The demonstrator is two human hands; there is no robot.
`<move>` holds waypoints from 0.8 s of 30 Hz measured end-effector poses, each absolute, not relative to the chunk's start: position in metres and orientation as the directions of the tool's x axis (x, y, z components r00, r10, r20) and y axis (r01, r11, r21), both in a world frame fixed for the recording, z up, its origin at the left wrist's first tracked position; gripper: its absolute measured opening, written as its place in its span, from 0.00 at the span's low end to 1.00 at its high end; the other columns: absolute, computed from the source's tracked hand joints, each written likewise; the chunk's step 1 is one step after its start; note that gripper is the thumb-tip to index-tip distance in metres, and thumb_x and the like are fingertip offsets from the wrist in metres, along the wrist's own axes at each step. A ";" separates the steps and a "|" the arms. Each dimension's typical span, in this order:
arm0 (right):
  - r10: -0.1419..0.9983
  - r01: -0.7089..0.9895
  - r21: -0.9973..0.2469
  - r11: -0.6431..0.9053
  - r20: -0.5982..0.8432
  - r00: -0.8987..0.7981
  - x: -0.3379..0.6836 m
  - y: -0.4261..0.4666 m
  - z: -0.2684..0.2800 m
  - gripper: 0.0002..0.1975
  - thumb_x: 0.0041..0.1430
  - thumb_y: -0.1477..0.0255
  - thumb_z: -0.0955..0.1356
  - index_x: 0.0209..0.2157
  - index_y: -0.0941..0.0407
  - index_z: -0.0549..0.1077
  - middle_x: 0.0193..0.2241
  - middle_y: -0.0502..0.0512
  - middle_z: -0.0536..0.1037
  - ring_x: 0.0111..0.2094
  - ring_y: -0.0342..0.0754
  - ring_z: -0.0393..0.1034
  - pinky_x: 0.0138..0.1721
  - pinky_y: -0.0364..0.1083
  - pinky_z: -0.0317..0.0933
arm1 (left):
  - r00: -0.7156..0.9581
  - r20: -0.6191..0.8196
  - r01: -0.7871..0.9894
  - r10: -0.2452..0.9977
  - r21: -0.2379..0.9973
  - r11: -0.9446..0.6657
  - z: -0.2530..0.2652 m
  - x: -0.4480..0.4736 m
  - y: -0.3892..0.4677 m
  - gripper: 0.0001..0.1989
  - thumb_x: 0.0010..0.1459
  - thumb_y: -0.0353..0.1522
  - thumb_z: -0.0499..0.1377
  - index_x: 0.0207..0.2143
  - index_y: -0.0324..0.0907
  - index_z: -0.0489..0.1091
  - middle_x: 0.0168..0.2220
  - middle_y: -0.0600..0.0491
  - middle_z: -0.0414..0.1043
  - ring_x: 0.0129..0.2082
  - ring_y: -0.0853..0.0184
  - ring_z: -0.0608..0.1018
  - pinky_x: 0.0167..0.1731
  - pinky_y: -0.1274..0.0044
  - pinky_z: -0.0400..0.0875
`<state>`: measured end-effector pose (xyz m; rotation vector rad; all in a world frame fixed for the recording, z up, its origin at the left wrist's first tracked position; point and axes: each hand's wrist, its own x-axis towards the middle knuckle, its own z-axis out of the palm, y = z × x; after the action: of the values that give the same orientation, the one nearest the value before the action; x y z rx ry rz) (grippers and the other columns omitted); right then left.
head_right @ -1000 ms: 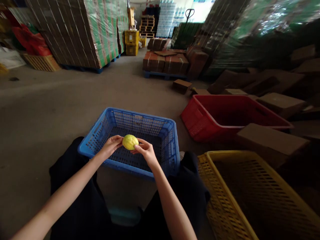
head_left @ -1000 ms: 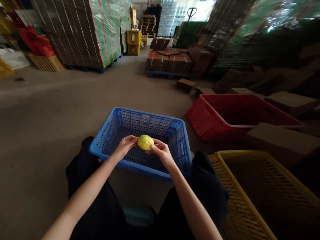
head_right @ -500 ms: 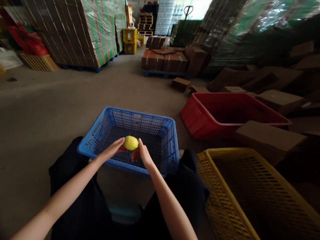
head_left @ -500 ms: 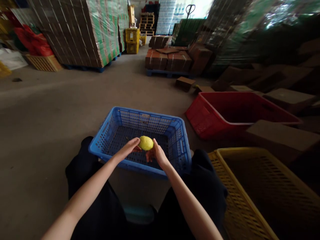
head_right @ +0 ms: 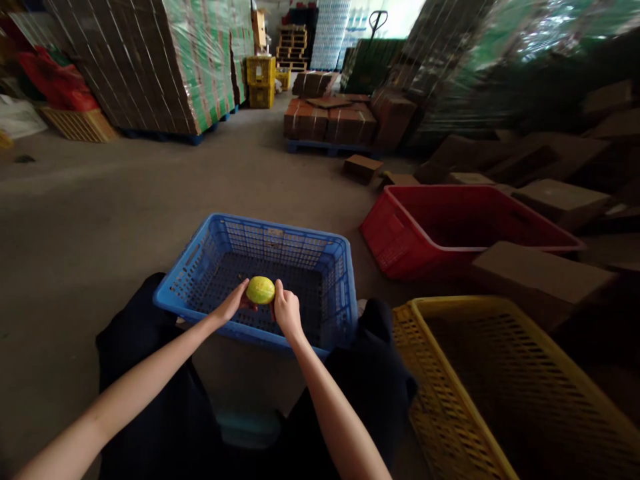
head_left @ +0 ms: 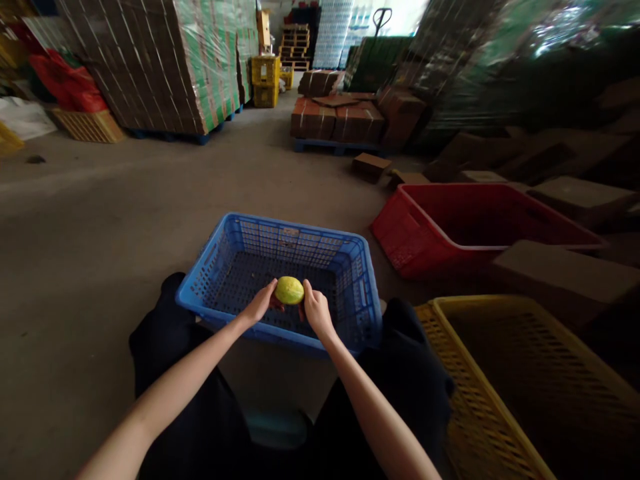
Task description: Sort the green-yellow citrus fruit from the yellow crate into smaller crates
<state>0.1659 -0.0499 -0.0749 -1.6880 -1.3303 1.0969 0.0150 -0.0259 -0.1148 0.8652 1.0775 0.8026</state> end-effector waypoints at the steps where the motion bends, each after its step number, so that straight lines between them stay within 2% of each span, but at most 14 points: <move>1: 0.978 0.367 -0.907 -0.207 -0.183 0.099 0.167 -0.050 -0.074 0.37 0.64 0.52 0.53 0.04 0.53 0.57 0.04 0.51 0.59 0.12 0.42 0.58 0.25 0.43 0.56 | 0.276 -0.397 -0.135 0.875 0.886 0.444 -0.114 0.015 -0.026 0.33 0.53 0.57 0.51 0.29 0.35 0.74 0.19 0.51 0.73 0.20 0.67 0.74 0.27 0.76 0.67; 4: 0.986 0.309 -0.937 -0.164 -0.152 0.063 0.166 -0.051 -0.073 0.36 0.63 0.50 0.53 0.06 0.54 0.58 0.05 0.50 0.59 0.11 0.41 0.56 0.23 0.43 0.55 | 0.295 -0.424 -0.169 0.856 0.859 0.483 -0.112 0.014 -0.026 0.35 0.55 0.58 0.48 0.28 0.34 0.74 0.18 0.51 0.72 0.19 0.68 0.73 0.26 0.77 0.66; 12: 0.997 0.012 -0.998 -0.054 -0.055 -0.053 0.161 -0.052 -0.081 0.29 0.57 0.45 0.59 0.16 0.55 0.62 0.10 0.44 0.60 0.12 0.38 0.51 0.15 0.40 0.46 | 0.337 -0.466 -0.357 0.818 0.741 0.569 -0.108 0.014 -0.025 0.34 0.60 0.54 0.44 0.33 0.32 0.74 0.18 0.49 0.71 0.20 0.67 0.73 0.26 0.76 0.68; 16: 0.991 -0.043 -0.997 -0.058 -0.052 -0.125 0.161 -0.052 -0.081 0.28 0.56 0.45 0.61 0.18 0.55 0.62 0.11 0.44 0.60 0.12 0.38 0.51 0.14 0.40 0.45 | 0.334 -0.397 -0.387 0.855 0.769 0.509 -0.109 0.014 -0.026 0.34 0.60 0.54 0.44 0.36 0.31 0.73 0.19 0.48 0.72 0.19 0.67 0.72 0.25 0.75 0.67; 21: 0.980 -0.115 -0.988 -0.101 -0.078 -0.186 0.161 -0.054 -0.078 0.28 0.55 0.45 0.62 0.18 0.55 0.62 0.11 0.44 0.60 0.12 0.37 0.51 0.13 0.40 0.46 | 0.364 -0.315 -0.364 0.876 0.818 0.445 -0.110 0.014 -0.027 0.37 0.53 0.59 0.47 0.40 0.33 0.72 0.23 0.45 0.74 0.23 0.63 0.74 0.24 0.74 0.66; 24: 0.976 -0.138 -0.984 -0.113 -0.084 -0.201 0.159 -0.054 -0.075 0.27 0.54 0.45 0.62 0.19 0.54 0.62 0.11 0.44 0.61 0.12 0.38 0.52 0.13 0.40 0.46 | 0.339 -0.322 -0.359 0.884 0.824 0.437 -0.108 0.012 -0.026 0.36 0.52 0.59 0.49 0.38 0.34 0.72 0.21 0.48 0.71 0.20 0.66 0.71 0.21 0.76 0.62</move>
<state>0.1595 -0.0544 -0.0751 -1.0690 -1.1875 1.4934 0.0123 -0.0264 -0.1079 0.7213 0.8697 0.9079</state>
